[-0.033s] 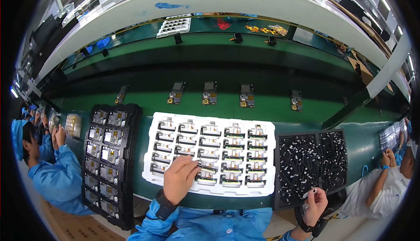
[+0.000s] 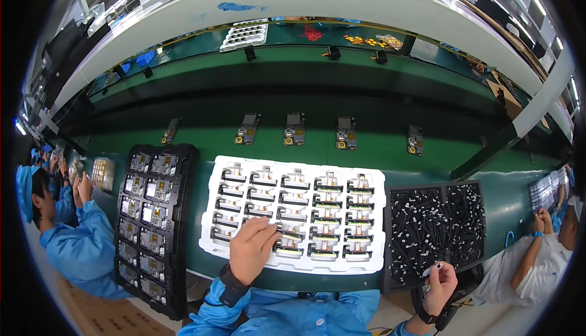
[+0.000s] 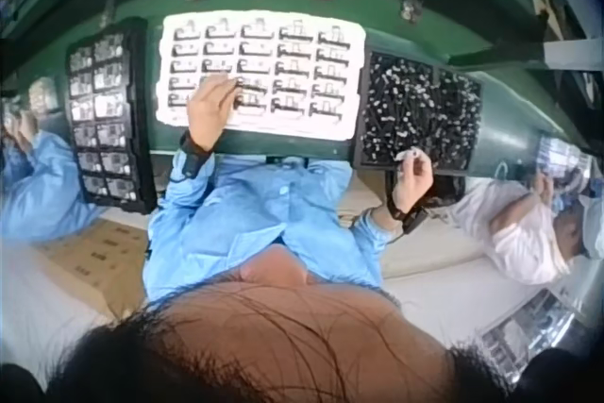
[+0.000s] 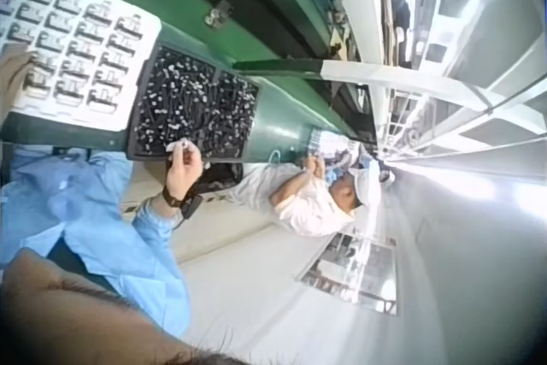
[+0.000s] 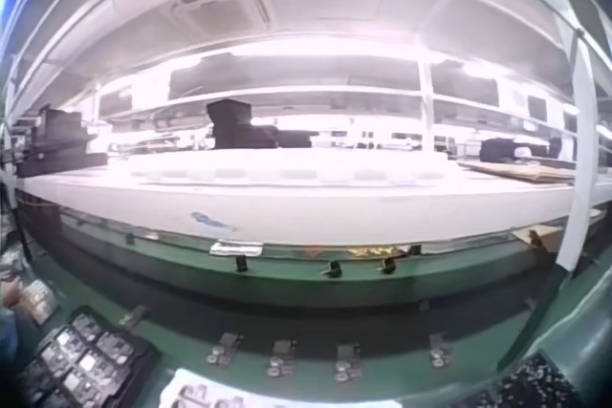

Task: Manually assemble electronic components on a circuit board at a factory assembly line.

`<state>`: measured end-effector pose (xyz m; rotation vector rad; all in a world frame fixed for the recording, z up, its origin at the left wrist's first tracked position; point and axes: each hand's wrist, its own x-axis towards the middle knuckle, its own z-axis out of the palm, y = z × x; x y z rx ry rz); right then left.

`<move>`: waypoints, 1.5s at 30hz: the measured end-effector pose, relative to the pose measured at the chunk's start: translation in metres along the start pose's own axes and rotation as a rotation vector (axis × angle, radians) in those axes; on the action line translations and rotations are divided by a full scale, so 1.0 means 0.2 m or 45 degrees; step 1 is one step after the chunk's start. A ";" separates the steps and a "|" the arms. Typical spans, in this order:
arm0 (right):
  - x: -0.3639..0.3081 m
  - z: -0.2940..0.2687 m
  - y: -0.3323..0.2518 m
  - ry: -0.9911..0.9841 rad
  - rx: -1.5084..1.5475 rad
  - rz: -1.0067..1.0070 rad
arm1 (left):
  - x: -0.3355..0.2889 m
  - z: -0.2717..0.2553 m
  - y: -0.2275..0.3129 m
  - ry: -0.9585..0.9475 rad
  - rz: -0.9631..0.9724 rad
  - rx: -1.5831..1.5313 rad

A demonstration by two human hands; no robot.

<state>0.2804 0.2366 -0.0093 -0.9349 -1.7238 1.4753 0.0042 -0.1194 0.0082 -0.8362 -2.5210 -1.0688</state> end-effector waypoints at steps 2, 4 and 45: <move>0.01 0.01 0.01 0.013 0.024 0.006 | -0.02 0.01 0.00 0.105 0.055 0.017; 0.01 0.03 0.02 0.009 0.012 0.003 | -0.03 0.01 -0.01 0.113 0.061 0.017; 0.04 -0.06 0.01 0.151 0.029 -0.059 | 0.03 0.04 0.10 -0.213 0.314 0.215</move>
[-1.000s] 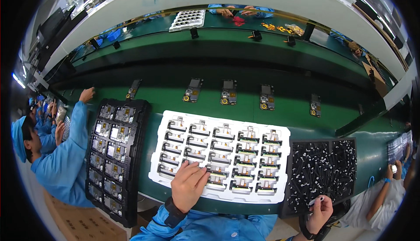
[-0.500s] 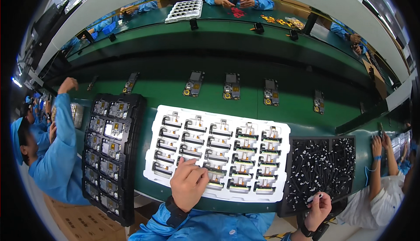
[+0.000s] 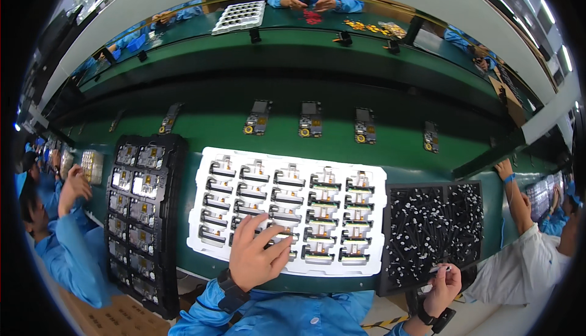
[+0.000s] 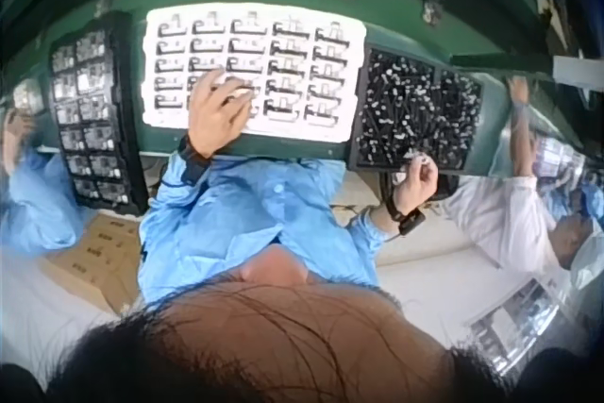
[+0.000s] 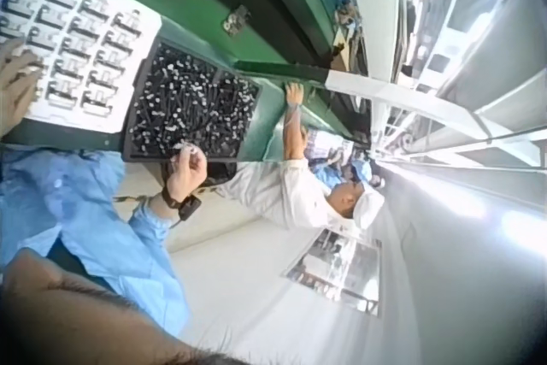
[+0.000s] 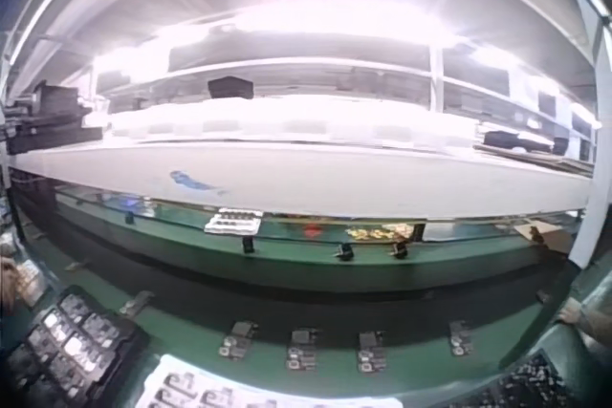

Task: Manually assemble electronic components on a circuit board at a factory assembly line.

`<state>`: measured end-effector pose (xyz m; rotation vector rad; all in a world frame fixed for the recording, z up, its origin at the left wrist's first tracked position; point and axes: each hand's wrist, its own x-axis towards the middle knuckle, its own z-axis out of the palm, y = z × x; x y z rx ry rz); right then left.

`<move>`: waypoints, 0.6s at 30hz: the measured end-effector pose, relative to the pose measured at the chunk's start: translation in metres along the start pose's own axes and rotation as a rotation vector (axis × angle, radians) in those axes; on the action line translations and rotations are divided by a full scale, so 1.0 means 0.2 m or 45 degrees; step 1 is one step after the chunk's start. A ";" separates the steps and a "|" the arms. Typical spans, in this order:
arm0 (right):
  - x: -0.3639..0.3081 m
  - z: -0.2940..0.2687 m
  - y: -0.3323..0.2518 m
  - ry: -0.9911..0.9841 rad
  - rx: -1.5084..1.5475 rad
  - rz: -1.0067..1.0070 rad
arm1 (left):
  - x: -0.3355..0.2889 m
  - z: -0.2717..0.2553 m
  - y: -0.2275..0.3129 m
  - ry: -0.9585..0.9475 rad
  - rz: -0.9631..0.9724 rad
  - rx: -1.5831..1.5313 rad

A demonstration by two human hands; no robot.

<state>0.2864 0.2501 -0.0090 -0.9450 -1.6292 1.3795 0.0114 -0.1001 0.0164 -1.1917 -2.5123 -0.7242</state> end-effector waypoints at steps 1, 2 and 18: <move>0.01 -0.01 -0.02 0.064 0.051 0.060 | 0.00 0.02 0.00 0.009 -0.006 -0.035; 0.02 -0.03 -0.02 0.011 0.070 0.057 | 0.00 0.01 0.01 0.020 -0.006 -0.042; 0.51 0.16 -0.23 -0.265 -1.000 -0.259 | -0.07 0.04 -0.01 0.200 -0.093 -0.113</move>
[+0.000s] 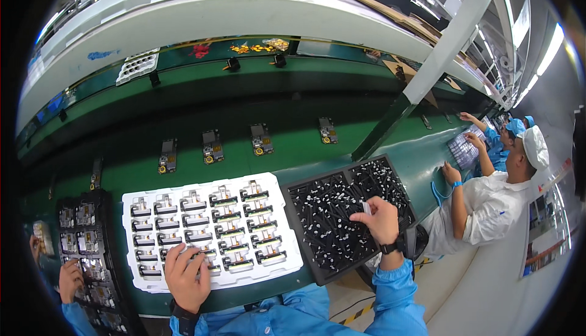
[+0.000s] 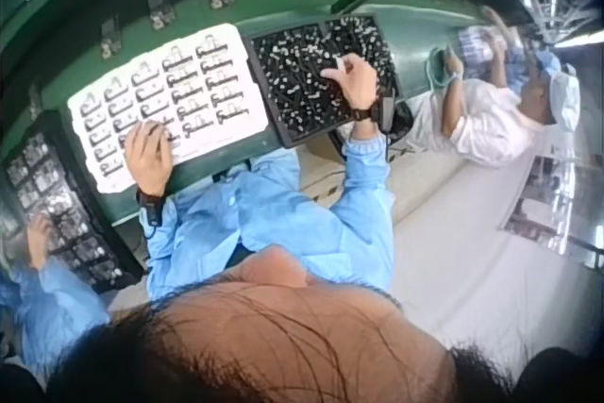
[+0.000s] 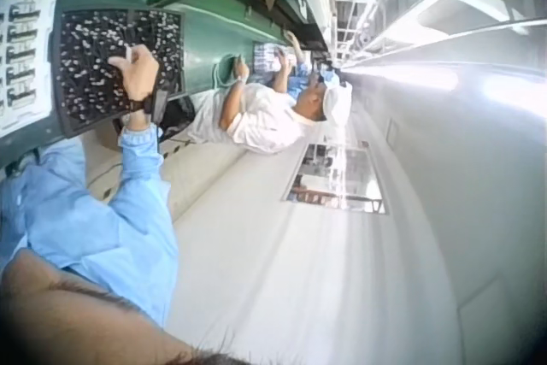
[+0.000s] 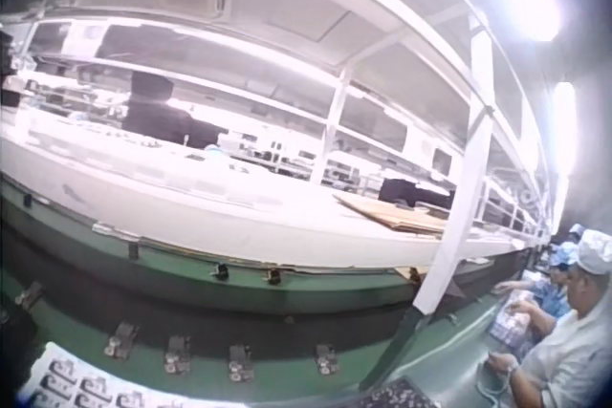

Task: Manually assemble electronic components on a circuit board at a factory assembly line.

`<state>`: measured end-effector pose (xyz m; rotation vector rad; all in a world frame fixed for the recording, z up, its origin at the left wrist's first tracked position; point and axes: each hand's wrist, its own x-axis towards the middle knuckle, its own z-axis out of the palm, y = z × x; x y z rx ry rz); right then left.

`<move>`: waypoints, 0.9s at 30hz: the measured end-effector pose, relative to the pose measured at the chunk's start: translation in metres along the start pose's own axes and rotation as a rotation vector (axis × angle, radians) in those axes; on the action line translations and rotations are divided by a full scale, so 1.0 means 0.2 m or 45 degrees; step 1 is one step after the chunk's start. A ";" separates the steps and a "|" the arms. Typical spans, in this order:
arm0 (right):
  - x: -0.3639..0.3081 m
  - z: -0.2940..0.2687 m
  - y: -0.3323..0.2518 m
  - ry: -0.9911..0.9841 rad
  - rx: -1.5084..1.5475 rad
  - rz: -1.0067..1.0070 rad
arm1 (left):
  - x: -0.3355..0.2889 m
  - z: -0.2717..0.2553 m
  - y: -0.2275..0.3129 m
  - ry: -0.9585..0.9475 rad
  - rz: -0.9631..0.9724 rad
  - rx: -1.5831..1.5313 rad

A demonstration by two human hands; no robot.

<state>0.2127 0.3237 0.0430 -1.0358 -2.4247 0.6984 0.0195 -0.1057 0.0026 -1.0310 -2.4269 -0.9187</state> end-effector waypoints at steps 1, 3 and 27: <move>0.04 -0.01 0.00 -0.019 -0.009 0.008 | 0.00 0.00 0.00 -0.002 -0.015 -0.007; 0.12 -0.03 0.04 0.014 -0.025 -0.031 | 0.01 0.00 0.00 -0.002 -0.008 -0.021; -0.70 0.21 2.02 1.004 1.003 1.279 | 0.11 -0.05 0.06 -0.227 0.093 0.055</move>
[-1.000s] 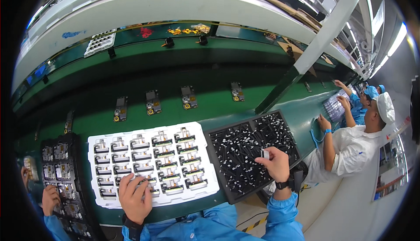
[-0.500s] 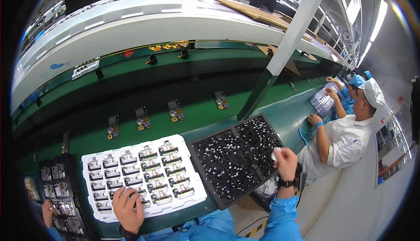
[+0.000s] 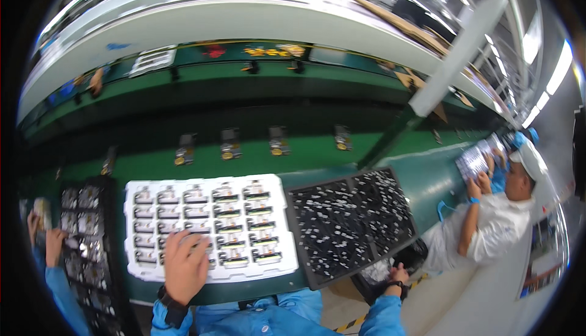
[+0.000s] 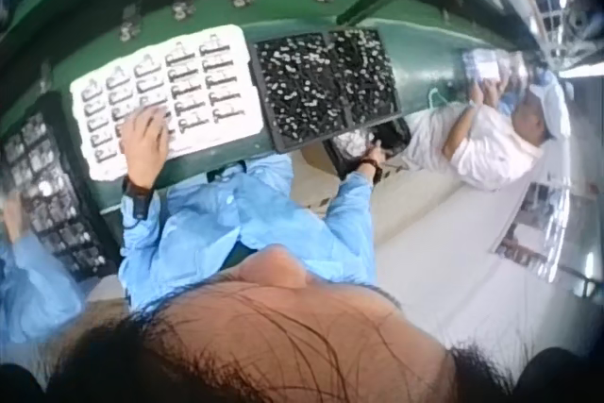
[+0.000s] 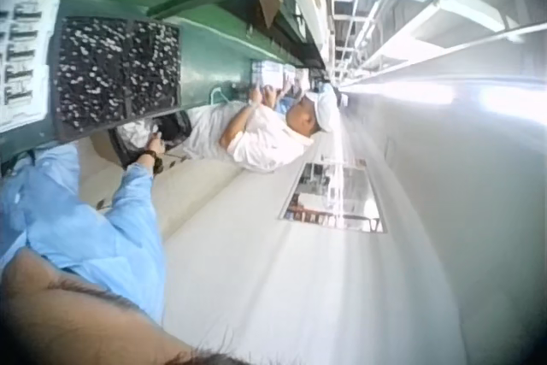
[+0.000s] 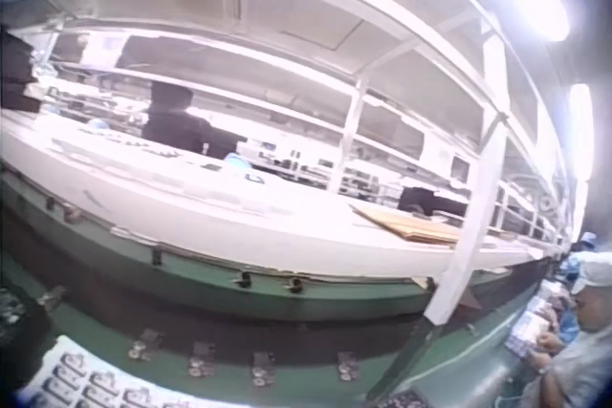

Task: Manually assemble electronic components on a circuit board at a factory assembly line.

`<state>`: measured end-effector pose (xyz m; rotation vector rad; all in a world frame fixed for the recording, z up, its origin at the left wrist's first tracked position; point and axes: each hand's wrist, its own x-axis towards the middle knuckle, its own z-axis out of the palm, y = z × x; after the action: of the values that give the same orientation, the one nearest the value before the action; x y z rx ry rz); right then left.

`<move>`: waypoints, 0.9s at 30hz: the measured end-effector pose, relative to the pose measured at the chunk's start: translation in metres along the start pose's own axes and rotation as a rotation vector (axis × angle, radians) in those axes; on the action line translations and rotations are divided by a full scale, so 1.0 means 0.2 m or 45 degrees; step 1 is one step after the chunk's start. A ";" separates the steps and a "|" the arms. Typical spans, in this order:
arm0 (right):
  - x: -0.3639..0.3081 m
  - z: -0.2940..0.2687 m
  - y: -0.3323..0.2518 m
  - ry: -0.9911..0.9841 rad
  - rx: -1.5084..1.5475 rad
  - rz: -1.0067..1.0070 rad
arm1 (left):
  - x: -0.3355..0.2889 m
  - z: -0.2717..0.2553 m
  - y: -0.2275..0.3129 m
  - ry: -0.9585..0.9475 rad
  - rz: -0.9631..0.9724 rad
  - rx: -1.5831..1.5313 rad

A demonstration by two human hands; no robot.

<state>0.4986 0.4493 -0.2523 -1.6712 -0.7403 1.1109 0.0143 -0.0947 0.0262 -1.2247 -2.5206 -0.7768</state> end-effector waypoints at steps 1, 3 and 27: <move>0.01 -0.02 -0.03 0.019 0.080 -0.235 | 0.03 0.05 -0.02 0.005 0.068 -0.081; -0.06 -0.06 -0.14 -0.044 0.109 -0.597 | 0.04 0.10 -0.03 -0.009 0.162 -0.084; -3.08 1.24 -0.64 -1.954 -0.988 -2.302 | 0.01 -0.01 -0.21 0.153 -0.163 -0.040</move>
<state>0.0274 0.0627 0.0419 0.3418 -2.9251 0.3713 -0.0205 -0.1162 0.0135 -1.0014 -2.5166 -0.8948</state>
